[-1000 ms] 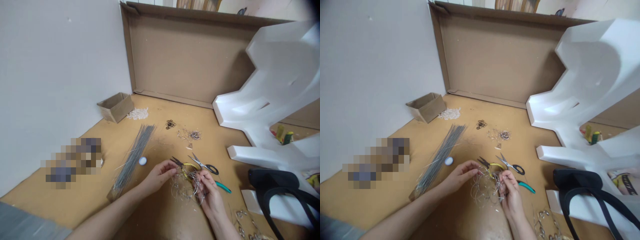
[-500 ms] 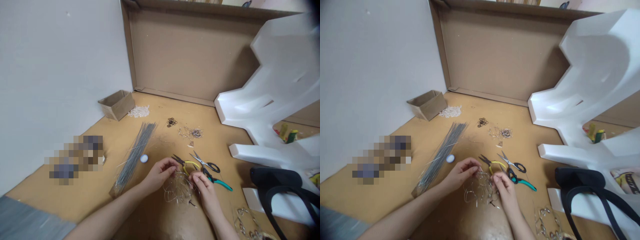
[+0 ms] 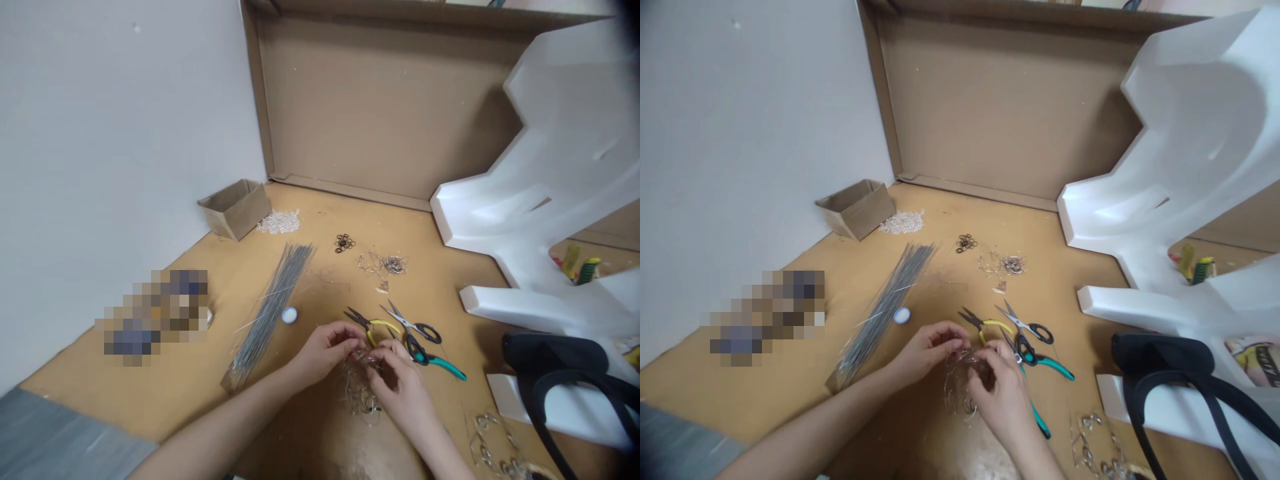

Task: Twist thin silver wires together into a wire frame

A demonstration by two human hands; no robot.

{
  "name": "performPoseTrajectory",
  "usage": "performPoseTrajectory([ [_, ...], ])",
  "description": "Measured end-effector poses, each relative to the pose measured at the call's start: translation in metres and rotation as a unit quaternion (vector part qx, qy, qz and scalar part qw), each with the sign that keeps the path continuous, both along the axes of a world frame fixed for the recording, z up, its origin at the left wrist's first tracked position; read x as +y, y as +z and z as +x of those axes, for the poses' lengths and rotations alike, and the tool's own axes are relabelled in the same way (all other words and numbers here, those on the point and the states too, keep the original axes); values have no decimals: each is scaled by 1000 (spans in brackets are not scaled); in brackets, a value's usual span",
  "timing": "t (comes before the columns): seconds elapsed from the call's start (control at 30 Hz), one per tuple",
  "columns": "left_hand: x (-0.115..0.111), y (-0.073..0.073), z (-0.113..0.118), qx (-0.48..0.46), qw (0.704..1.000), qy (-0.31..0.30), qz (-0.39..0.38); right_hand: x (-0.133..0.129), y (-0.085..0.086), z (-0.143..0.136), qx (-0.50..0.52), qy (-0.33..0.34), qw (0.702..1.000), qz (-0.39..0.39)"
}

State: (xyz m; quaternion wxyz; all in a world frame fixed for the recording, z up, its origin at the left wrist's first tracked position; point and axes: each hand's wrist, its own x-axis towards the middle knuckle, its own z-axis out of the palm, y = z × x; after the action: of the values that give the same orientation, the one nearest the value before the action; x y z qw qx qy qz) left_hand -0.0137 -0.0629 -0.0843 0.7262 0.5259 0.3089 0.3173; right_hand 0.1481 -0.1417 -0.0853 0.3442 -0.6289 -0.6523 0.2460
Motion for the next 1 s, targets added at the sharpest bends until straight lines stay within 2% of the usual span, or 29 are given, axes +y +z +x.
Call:
performPoseTrajectory([
  [0.13,-1,0,-1,-7,1000,-8,23,1,3,1,7,9,999,-31],
  [0.3,-4,1,0,-21,999,-25,20,2,2,1,-9,51,998,-42],
  [0.5,1,-4,0,-11,1000,-12,27,0,-3,5,44,0,999,22],
  [0.6,5,-8,-2,23,997,7,67,-3,-2,7,69,-22,996,44],
  [0.73,6,-11,-4,53,988,4,144,-3,-1,11,128,-52,990,18],
  [0.9,5,-10,-4,64,990,-2,128,0,-2,17,201,-65,977,6],
  [1.0,2,-6,-4,75,986,3,148,0,-4,17,226,-70,972,-12],
])
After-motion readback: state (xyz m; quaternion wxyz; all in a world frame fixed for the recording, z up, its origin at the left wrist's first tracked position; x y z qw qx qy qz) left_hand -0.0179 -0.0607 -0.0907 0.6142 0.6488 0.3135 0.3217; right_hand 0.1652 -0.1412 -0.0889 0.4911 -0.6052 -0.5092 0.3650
